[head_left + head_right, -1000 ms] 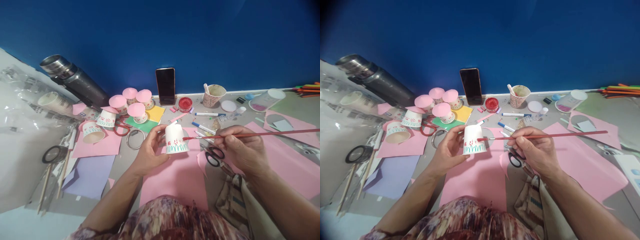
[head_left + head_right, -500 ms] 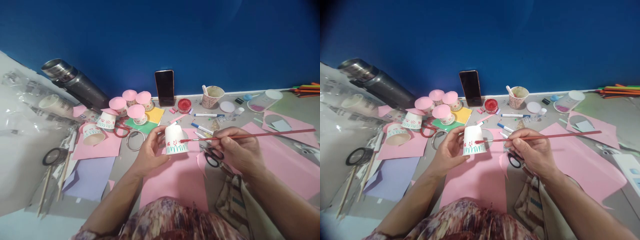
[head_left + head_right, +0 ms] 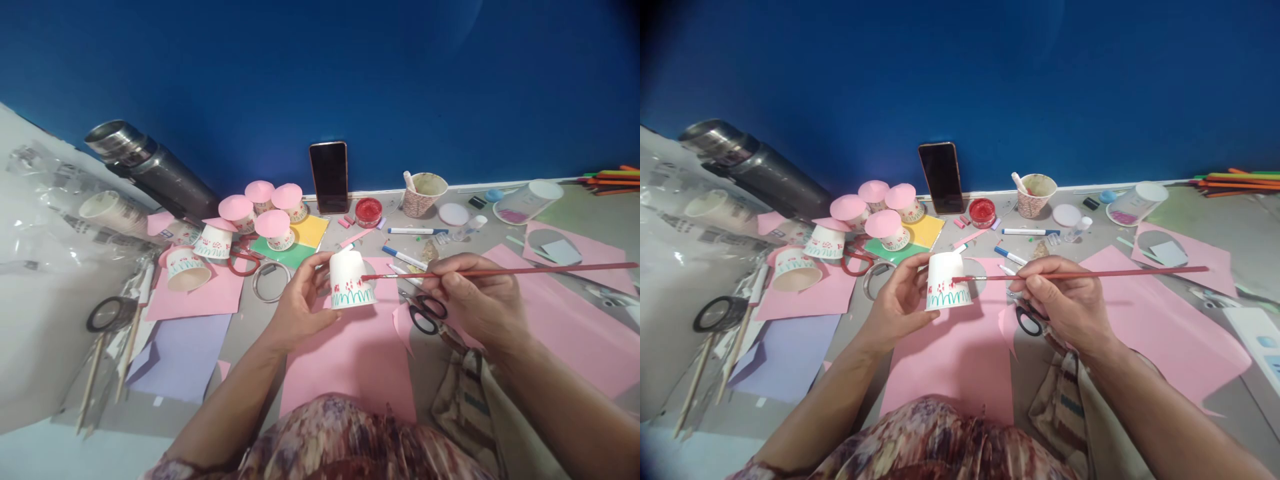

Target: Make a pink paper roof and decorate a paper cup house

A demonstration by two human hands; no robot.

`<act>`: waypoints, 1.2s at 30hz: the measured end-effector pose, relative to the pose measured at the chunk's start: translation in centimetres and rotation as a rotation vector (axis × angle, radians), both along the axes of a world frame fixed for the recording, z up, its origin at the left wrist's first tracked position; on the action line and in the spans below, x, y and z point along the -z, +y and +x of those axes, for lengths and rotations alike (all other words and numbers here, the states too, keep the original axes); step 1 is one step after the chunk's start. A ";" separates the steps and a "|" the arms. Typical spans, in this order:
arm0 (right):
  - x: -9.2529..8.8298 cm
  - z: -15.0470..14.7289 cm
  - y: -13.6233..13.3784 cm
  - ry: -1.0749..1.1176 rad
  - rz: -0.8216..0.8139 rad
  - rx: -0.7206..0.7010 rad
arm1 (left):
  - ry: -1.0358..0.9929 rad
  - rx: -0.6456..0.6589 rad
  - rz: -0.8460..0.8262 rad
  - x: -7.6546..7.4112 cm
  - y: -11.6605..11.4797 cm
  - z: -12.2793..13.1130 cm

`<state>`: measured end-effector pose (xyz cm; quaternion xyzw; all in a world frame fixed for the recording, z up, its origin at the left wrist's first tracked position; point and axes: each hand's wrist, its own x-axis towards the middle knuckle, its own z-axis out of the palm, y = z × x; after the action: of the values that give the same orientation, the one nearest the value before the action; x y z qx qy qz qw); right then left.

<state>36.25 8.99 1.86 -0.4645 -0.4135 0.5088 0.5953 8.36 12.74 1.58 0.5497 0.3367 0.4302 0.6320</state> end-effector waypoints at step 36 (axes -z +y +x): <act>-0.1 0.0 -0.1 0.116 -0.070 -0.018 | 0.024 0.010 -0.030 -0.3 0.0 -0.2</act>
<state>36.21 8.94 1.92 -0.4510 -0.3646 0.5542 0.5970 8.17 12.74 1.87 0.5472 0.3479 0.4151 0.6382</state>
